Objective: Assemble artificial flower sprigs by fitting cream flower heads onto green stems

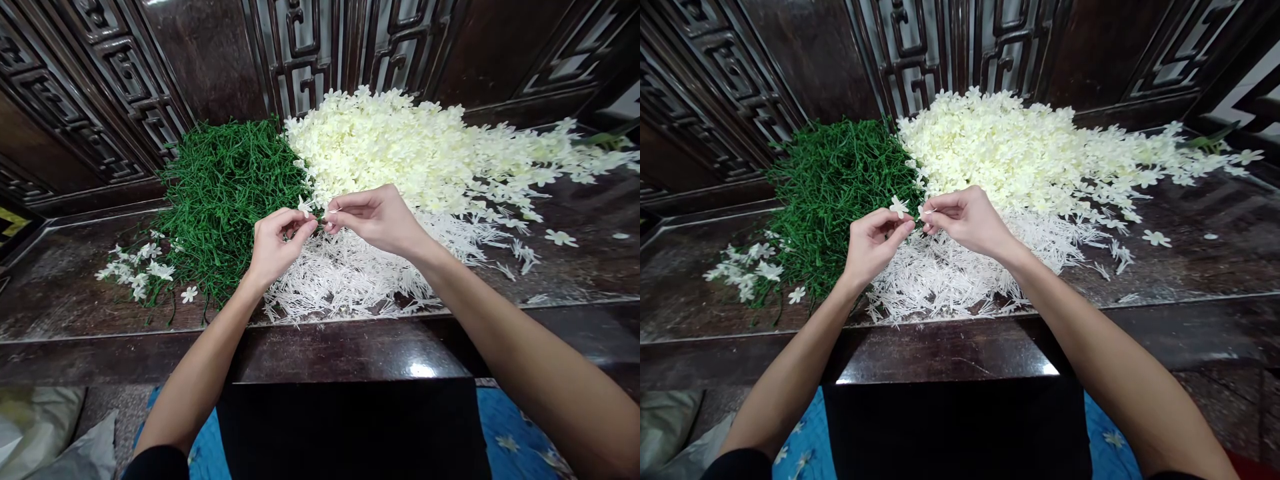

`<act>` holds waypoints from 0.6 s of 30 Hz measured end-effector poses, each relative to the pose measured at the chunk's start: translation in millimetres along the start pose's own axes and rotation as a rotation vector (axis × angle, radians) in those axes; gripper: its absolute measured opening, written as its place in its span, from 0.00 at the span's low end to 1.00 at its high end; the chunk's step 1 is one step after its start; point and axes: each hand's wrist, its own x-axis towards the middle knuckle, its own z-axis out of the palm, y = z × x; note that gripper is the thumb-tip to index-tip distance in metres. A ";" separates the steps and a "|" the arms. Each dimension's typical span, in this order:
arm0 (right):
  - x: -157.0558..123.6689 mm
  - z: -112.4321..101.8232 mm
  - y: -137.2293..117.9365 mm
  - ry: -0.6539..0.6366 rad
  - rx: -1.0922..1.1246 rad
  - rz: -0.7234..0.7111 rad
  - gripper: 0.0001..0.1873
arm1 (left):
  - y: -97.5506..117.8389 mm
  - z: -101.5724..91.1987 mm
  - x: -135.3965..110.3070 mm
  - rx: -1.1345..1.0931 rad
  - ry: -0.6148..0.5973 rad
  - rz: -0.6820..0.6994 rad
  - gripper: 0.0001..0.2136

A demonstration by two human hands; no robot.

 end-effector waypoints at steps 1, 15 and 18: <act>-0.1 0.5 0.5 -0.003 -0.001 -0.002 0.09 | 0.5 0.0 -0.1 0.007 -0.004 0.009 0.03; -1.7 -0.4 4.3 -0.034 -0.066 0.069 0.09 | -6.4 -1.4 -1.0 0.269 0.021 0.310 0.04; -1.5 -0.5 6.3 -0.068 -0.108 0.027 0.06 | -8.9 -0.9 -1.2 0.317 0.021 0.357 0.04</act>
